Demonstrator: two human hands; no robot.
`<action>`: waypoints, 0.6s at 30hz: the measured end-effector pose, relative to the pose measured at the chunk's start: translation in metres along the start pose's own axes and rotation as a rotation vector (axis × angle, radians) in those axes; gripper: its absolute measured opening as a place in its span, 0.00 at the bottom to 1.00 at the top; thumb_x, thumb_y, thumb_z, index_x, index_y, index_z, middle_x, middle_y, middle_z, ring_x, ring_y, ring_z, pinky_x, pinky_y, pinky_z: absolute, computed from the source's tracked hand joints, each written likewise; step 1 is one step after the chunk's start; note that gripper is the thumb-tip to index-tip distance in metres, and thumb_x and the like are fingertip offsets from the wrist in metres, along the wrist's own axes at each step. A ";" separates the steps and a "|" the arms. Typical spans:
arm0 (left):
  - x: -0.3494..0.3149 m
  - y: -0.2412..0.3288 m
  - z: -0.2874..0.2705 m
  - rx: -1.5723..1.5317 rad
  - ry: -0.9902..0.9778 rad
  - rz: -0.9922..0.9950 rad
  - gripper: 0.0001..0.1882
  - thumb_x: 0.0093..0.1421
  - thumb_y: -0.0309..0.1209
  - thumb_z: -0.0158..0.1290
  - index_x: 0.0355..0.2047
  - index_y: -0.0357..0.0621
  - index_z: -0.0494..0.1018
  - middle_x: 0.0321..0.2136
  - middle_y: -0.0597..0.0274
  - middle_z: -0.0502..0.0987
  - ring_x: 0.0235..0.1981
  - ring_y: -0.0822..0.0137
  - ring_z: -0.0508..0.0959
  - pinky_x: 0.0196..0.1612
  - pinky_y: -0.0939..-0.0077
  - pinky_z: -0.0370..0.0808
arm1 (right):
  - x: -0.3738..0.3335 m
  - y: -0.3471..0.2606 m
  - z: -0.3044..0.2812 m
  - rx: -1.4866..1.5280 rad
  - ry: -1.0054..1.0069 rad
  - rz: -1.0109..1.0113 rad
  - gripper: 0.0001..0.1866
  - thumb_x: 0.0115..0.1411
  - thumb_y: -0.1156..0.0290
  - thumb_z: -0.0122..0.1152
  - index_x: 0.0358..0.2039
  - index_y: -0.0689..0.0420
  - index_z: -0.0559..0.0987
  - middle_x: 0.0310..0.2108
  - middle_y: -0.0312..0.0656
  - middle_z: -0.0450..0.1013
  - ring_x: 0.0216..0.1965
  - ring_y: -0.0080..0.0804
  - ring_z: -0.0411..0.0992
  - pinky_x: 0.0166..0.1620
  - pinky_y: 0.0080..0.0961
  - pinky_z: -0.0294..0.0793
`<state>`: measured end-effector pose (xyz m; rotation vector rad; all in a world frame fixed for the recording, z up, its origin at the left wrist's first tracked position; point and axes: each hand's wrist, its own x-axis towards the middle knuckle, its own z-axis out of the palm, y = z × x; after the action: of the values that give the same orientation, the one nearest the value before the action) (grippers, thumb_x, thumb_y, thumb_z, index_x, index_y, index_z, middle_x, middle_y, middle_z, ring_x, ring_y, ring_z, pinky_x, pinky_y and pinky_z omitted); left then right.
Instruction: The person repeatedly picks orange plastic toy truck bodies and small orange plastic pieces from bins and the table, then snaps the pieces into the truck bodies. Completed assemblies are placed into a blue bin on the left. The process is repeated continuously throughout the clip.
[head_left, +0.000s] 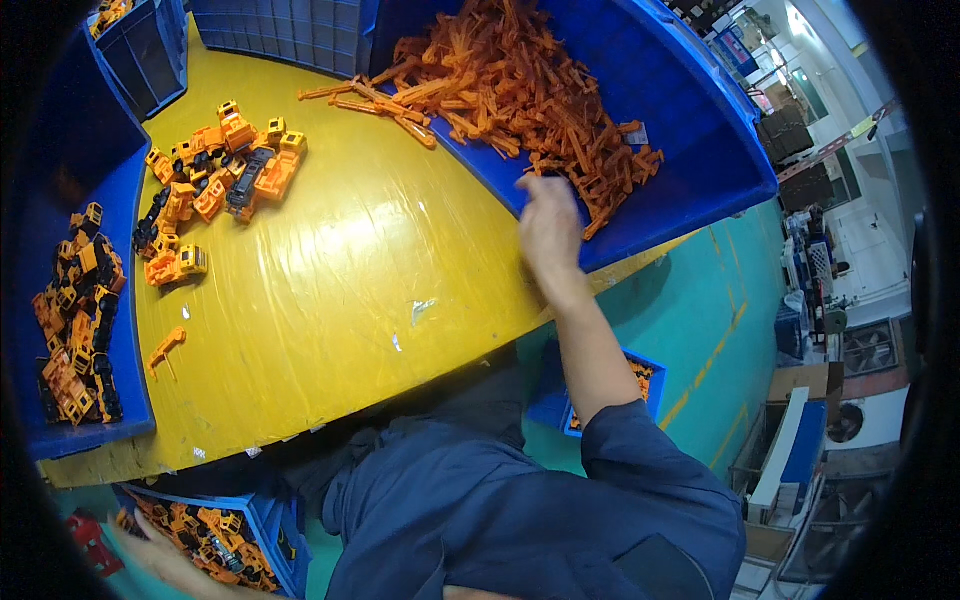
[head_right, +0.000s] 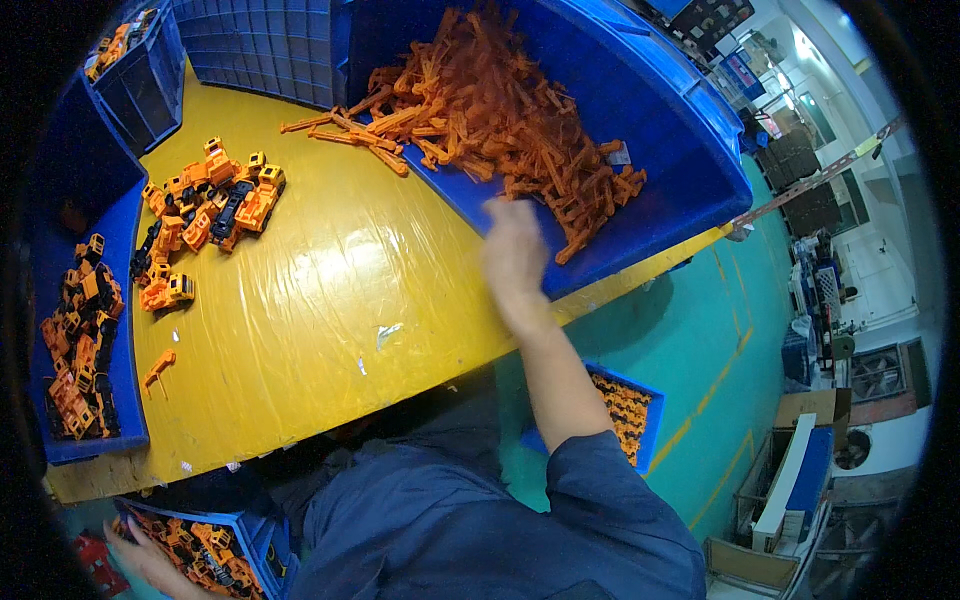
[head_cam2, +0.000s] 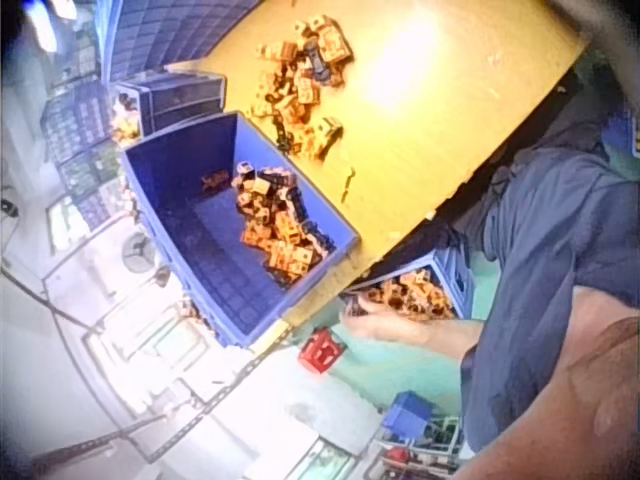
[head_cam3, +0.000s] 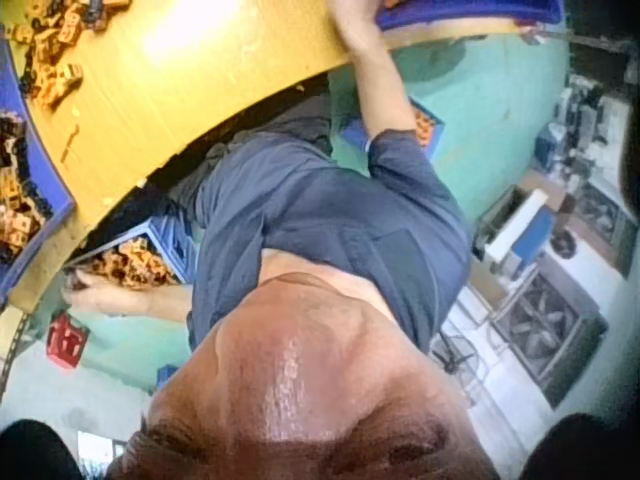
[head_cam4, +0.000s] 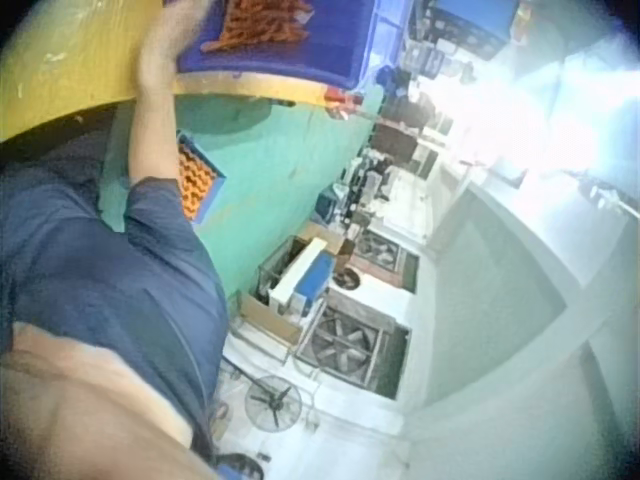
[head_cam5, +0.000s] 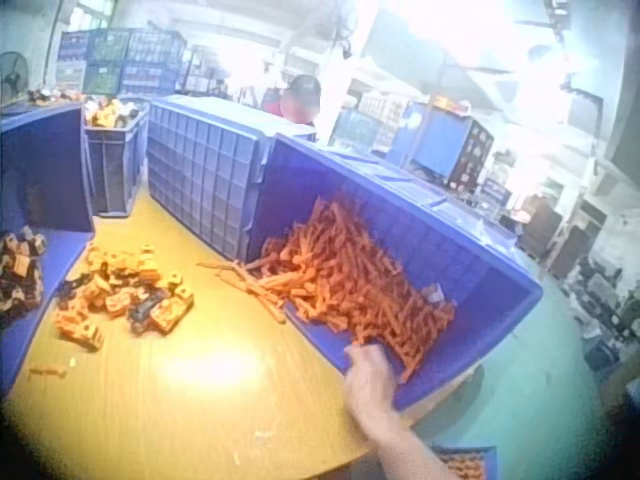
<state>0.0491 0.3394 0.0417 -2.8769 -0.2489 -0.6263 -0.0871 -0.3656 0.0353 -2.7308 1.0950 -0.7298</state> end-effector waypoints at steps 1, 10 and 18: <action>-0.002 -0.016 0.005 0.182 -0.021 -0.128 0.33 0.69 0.45 0.61 0.64 0.33 0.70 0.56 0.37 0.78 0.56 0.44 0.79 0.56 0.55 0.77 | 0.013 0.020 -0.001 -0.047 0.060 0.043 0.18 0.64 0.81 0.54 0.52 0.55 0.84 0.48 0.52 0.77 0.52 0.54 0.76 0.53 0.45 0.77; -0.038 0.074 0.004 -0.396 0.016 0.027 0.33 0.61 0.27 0.67 0.64 0.30 0.69 0.57 0.37 0.77 0.55 0.41 0.79 0.60 0.56 0.75 | 0.059 0.065 0.026 0.056 -0.206 0.008 0.19 0.72 0.72 0.48 0.57 0.58 0.83 0.48 0.52 0.83 0.52 0.44 0.81 0.54 0.40 0.80; -0.016 0.185 -0.024 -0.996 -0.133 0.202 0.19 0.67 0.23 0.59 0.57 0.33 0.73 0.43 0.49 0.82 0.40 0.59 0.84 0.45 0.69 0.80 | -0.034 0.007 0.016 0.626 -0.194 0.081 0.09 0.72 0.72 0.59 0.49 0.59 0.81 0.37 0.35 0.76 0.32 0.24 0.73 0.36 0.22 0.72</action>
<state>0.0629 0.1536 0.0295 -3.8072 0.4809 -0.6405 -0.1047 -0.3489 0.0057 -2.1592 0.7634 -0.6416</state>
